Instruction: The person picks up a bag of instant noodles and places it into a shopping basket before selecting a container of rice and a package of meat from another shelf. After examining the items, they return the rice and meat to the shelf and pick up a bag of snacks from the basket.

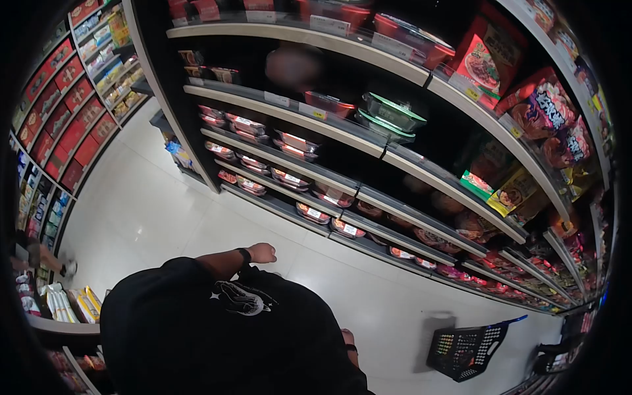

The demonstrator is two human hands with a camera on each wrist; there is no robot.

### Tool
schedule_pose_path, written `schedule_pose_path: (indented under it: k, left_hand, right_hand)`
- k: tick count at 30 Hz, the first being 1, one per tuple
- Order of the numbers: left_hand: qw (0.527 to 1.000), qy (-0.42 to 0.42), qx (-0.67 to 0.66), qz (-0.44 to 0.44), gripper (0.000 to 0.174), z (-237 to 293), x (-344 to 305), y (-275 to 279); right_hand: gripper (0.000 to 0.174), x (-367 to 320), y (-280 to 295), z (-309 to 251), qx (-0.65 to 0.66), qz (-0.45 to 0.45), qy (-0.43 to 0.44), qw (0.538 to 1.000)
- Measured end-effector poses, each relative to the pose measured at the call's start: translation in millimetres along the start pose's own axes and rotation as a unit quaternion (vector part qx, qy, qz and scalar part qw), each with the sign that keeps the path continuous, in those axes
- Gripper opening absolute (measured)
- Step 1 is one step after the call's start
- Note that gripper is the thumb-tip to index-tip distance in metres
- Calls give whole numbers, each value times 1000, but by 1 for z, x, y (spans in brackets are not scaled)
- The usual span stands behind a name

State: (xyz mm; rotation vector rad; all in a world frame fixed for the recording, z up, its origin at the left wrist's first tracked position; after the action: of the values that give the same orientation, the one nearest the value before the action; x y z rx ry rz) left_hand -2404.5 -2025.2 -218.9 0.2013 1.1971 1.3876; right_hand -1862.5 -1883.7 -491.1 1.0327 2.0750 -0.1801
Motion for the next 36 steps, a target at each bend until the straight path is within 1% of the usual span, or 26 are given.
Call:
schedule_pose_path:
  k: [1, 3, 5, 8, 9, 11, 12, 14, 18, 20, 21, 22, 25, 26, 29, 30, 32, 33, 34, 36]
  left_hand:
    - [1000, 2, -12, -1, 37, -1, -1, -1]
    - [999, 10, -32, -2, 37, -12, -1, -5]
    - [999, 20, -45, -2, 36, -28, -5, -11]
    - [996, 44, -65, 38, 33, -59, -11, -17]
    - [995, 49, -71, 54, 33, -69, -14, -18]
    - [993, 58, -90, 46, 33, -92, -16, -25]
    - [994, 57, -77, 43, 34, -99, -18, -27]
    - [996, 67, -56, 33, 32, -110, -22, -28]
    - [991, 97, -86, 28, 30, -122, -34, -32]
    - [990, 93, -101, 33, 29, -129, -31, -35]
    - [989, 92, -110, 33, 29, -130, -32, -40]
    - [989, 98, -111, 18, 27, -132, -31, -43]
    - [983, 102, -154, -12, 26, -136, -34, -48]
    - [982, 106, -156, -24, 25, -138, -34, -49]
    - [985, 106, -132, 19, 23, -140, -39, -43]
    - [986, 104, -129, 13, 23, -138, -43, -42]
    - [988, 98, -123, 4, 23, -137, -45, -36]
    - [988, 97, -115, 17, 21, -143, -41, -38]
    - [989, 97, -108, 30, 18, -147, -37, -41]
    - [990, 97, -83, 60, 17, -156, -29, -48]
  right_hand:
    - [23, 10, 4, 13, -17, -16, -7, 1000]
    - [27, 13, 9, 11, -50, -28, -20, 998]
    - [28, 12, 8, -5, -107, -3, -23, 994]
    - [31, -9, -4, -35, -186, 33, -30, 982]
    - [32, -15, -10, -47, -166, 26, -26, 985]
    - [34, -20, -20, -69, -128, 12, -15, 992]
    - [31, -16, -21, -78, -179, 42, -13, 983]
    - [28, -16, -32, -103, -178, 39, 3, 983]
    - [18, -41, -59, -166, -158, -1, 19, 987]
    - [15, -76, -75, -220, -44, 1, -8, 999]
    - [15, -89, -81, -237, 12, 3, -25, 1000]
    - [16, -91, -84, -242, -14, -10, -41, 999]
    - [14, -102, -96, -257, 6, -4, -53, 999]
    - [14, -110, -101, -268, -9, -9, -50, 999]
    - [16, -108, -102, -251, 18, 18, -76, 997]
    - [19, -110, -101, -249, -28, 8, -76, 997]
    - [22, -111, -99, -240, -42, 9, -78, 996]
    - [24, -117, -105, -249, -51, 9, -77, 996]
    - [26, -128, -105, -262, -117, -3, -40, 992]
    - [25, -147, -111, -288, -158, 2, -41, 987]
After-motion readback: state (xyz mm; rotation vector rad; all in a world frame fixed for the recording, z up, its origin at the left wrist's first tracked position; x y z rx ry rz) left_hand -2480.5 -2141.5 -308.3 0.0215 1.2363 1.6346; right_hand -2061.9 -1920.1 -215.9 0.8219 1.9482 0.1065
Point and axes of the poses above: each hand's wrist, its own x-axis towards the middle knuckle, its own y-axis out of the back of the hand, z = x × y, the point moved 7 cm from there along x, towards the middle knuckle, and after that the axes turned 7 degrees about x, right-handed, at the moved point
